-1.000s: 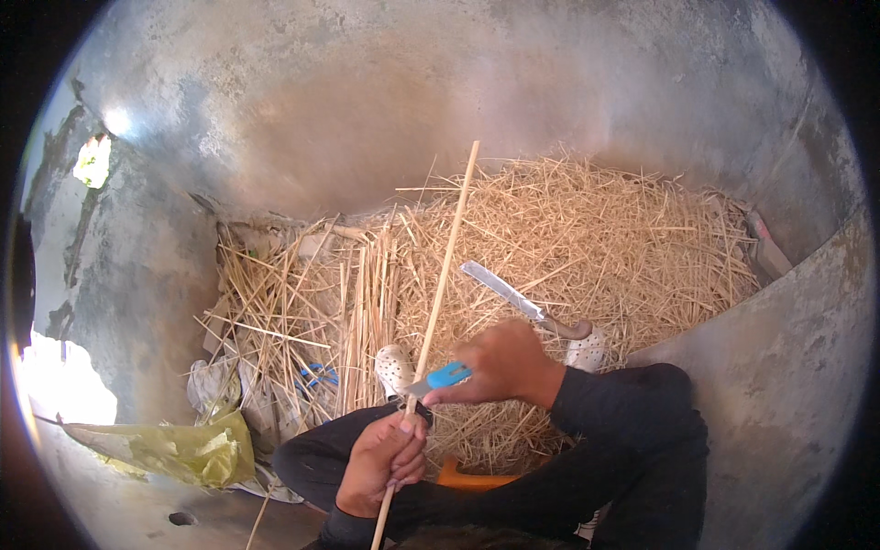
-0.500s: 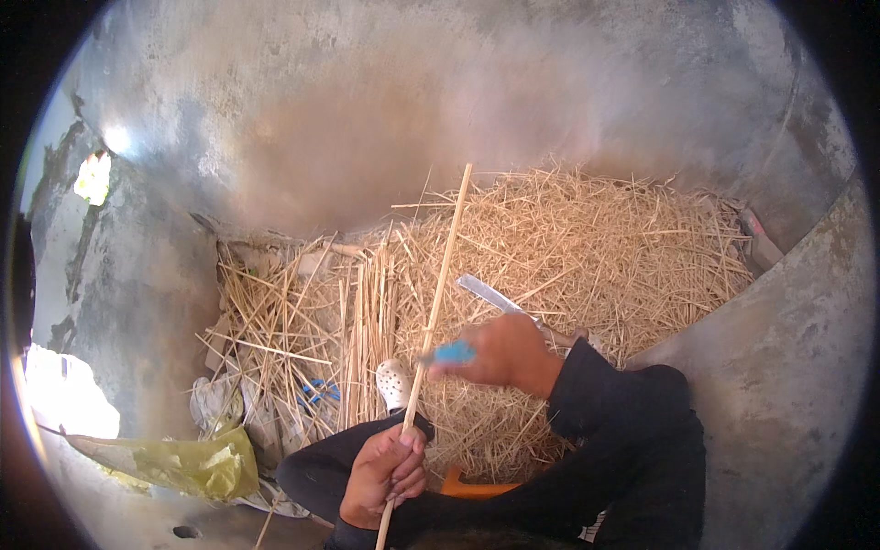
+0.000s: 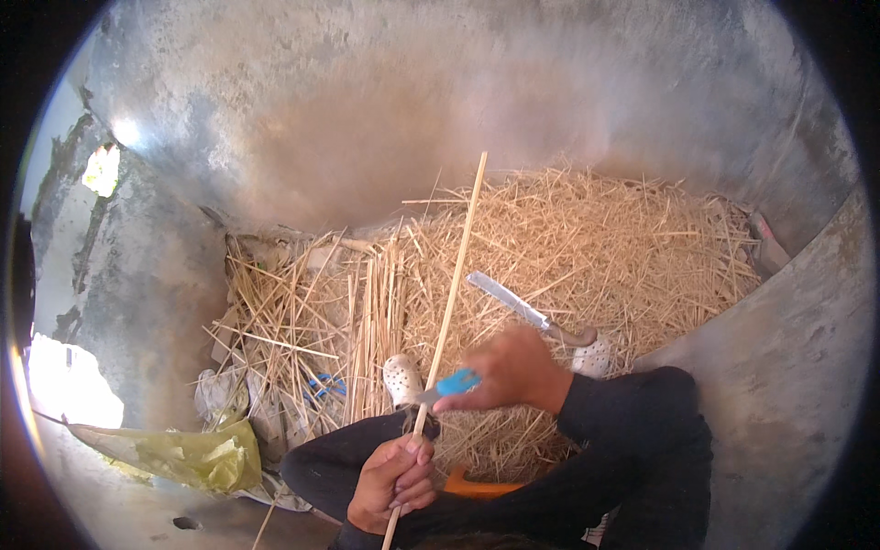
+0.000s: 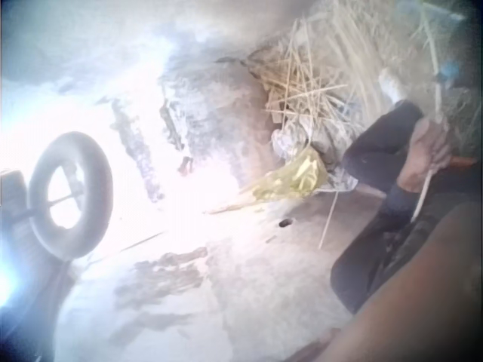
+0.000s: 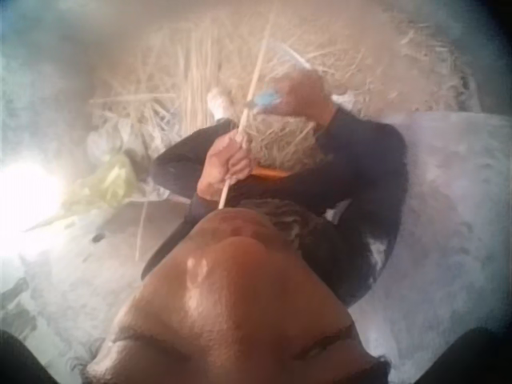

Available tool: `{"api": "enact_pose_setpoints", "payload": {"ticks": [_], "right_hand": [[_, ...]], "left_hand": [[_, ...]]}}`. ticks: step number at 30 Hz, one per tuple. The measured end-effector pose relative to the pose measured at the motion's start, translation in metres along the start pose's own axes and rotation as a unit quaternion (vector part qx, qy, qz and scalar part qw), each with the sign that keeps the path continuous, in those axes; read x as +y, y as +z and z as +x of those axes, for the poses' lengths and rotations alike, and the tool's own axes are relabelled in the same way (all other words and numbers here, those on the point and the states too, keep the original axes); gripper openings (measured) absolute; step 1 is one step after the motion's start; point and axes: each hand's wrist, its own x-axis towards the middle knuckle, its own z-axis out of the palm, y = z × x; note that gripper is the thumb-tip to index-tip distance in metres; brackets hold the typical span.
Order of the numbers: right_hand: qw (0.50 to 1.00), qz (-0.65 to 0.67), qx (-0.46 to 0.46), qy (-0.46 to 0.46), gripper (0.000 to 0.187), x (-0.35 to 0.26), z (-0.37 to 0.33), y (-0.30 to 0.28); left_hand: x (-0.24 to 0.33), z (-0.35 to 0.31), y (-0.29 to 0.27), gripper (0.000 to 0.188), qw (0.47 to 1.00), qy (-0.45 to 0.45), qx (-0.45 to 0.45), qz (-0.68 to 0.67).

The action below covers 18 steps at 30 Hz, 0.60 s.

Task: The person sits on a floor covered with straw and uses a knife to shave thin strips off long bamboo sticks. They hold the stick in one hand and scrape the blade along its length, creating a pile of processed sticks and shavings.

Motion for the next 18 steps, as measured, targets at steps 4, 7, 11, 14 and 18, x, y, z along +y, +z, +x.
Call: {"api": "enact_pose_setpoints", "payload": {"ticks": [4,7,11,14,18], "right_hand": [[0.996,-0.044,0.069,-0.038,0.071,0.005,0.013,-0.002],[0.991,-0.099,0.048,0.082,0.069,0.030,0.022,-0.003],[0.982,-0.081,-0.004,0.173,0.066,0.069,0.014,-0.004],[0.996,-0.078,0.020,0.046,0.057,0.029,0.005,0.007],[0.980,-0.084,0.068,0.166,0.070,0.081,0.017,0.005]], "left_hand": [[0.005,0.008,-0.002,0.023,0.999,0.009,-0.029,-0.034],[0.006,0.008,0.002,0.024,1.000,0.012,-0.009,-0.009],[-0.002,0.004,0.000,0.023,1.000,-0.024,0.010,0.005],[0.000,0.004,-0.001,0.022,1.000,-0.014,0.020,0.011],[-0.006,-0.005,-0.002,0.022,0.999,-0.038,0.020,0.012]]}}
